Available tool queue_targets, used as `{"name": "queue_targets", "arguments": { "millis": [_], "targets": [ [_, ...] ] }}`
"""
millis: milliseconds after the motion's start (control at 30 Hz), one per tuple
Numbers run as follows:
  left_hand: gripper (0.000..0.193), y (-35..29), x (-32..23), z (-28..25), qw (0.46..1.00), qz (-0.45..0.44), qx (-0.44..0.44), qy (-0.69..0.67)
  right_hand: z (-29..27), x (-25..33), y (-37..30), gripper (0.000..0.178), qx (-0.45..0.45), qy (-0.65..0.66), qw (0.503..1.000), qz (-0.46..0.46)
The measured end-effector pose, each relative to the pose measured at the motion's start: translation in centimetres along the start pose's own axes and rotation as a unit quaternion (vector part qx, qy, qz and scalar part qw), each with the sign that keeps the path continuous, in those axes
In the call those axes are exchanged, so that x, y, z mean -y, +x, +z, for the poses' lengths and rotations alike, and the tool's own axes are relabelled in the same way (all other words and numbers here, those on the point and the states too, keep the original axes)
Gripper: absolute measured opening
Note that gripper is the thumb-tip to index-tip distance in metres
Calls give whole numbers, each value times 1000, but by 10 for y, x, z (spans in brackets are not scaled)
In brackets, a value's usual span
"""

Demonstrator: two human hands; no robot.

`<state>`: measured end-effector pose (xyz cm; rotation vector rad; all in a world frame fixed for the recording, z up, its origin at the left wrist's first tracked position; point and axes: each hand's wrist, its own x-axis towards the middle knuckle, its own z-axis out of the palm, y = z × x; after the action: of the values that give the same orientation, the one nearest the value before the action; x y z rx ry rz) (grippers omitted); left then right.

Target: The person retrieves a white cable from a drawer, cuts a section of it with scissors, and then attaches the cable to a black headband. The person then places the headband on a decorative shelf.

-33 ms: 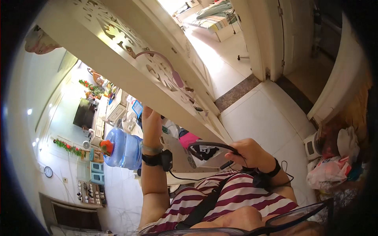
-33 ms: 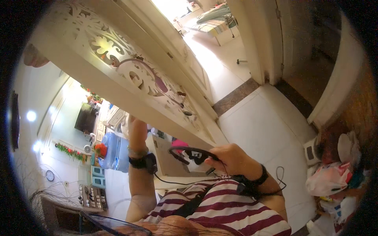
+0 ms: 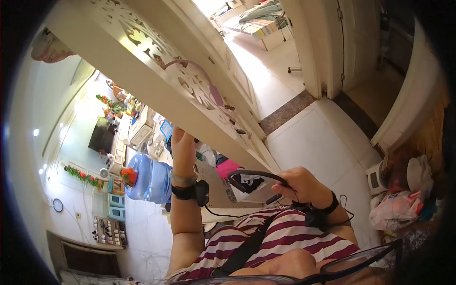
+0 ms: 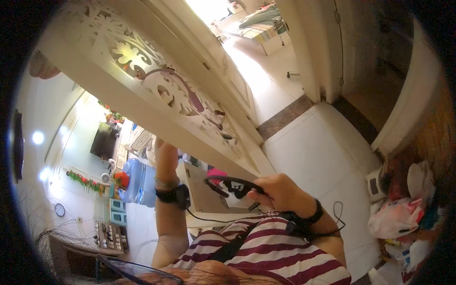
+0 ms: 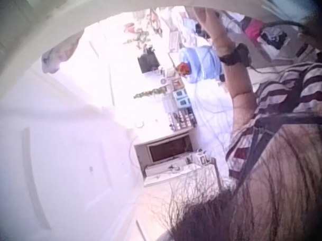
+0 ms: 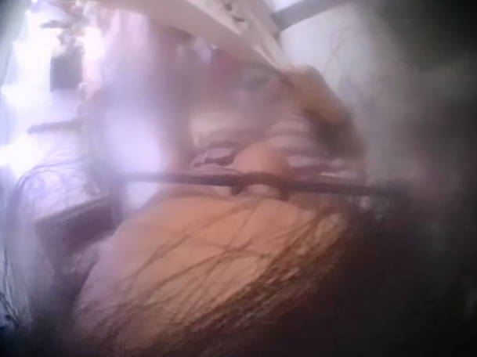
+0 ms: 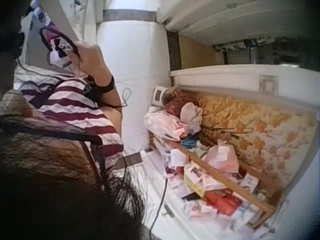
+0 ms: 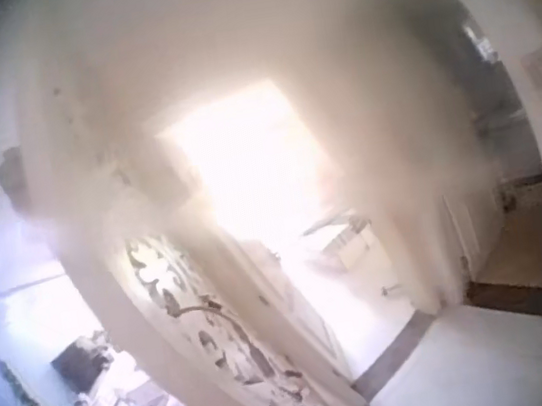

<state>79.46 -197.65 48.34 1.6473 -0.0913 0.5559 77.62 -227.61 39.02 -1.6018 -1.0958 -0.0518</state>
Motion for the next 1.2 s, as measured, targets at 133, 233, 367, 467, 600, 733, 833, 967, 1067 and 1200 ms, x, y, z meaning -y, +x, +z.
{"name": "queue_targets", "arguments": {
  "millis": [133, 233, 367, 467, 600, 733, 833, 967, 1067, 1200],
  "targets": [
    [18, -8, 0, -18, 999, 27, -44, 4, -10, -1, -2, 19, 16, -1, 998, 54],
    [18, -20, -17, -15, 993, 28, -104, -56, -15, -12, -9, 19, -29, 28, 996, 85],
    [21, -30, -13, -25, 993, -24, -82, -80, -23, -14, -14, 26, -101, 72, 979, 165],
    [21, -42, -5, -30, 996, -60, -70, -16, -25, -15, -6, 29, -139, 52, 979, 139],
    [21, -66, 6, -31, 995, -51, -75, 32, -22, -10, 3, 33, -183, 135, 961, 156],
    [18, -85, 30, -37, 993, -89, -76, 8, -21, -5, 6, 37, -204, 231, 935, 174],
    [16, -97, 44, -39, 992, -101, -68, -21, -23, 5, 10, 37, -218, 311, 906, 187],
    [14, -113, 58, -46, 984, -158, -76, 11, -23, 8, 11, 37, -239, 348, 884, 201],
    [12, -126, 68, -54, 982, -175, -78, -8, -22, 10, 14, 37, -223, 373, 883, 176],
    [11, -135, 77, -61, 979, -184, -88, -18, -23, 12, 15, 37, -237, 394, 867, 192]
  ]
}}
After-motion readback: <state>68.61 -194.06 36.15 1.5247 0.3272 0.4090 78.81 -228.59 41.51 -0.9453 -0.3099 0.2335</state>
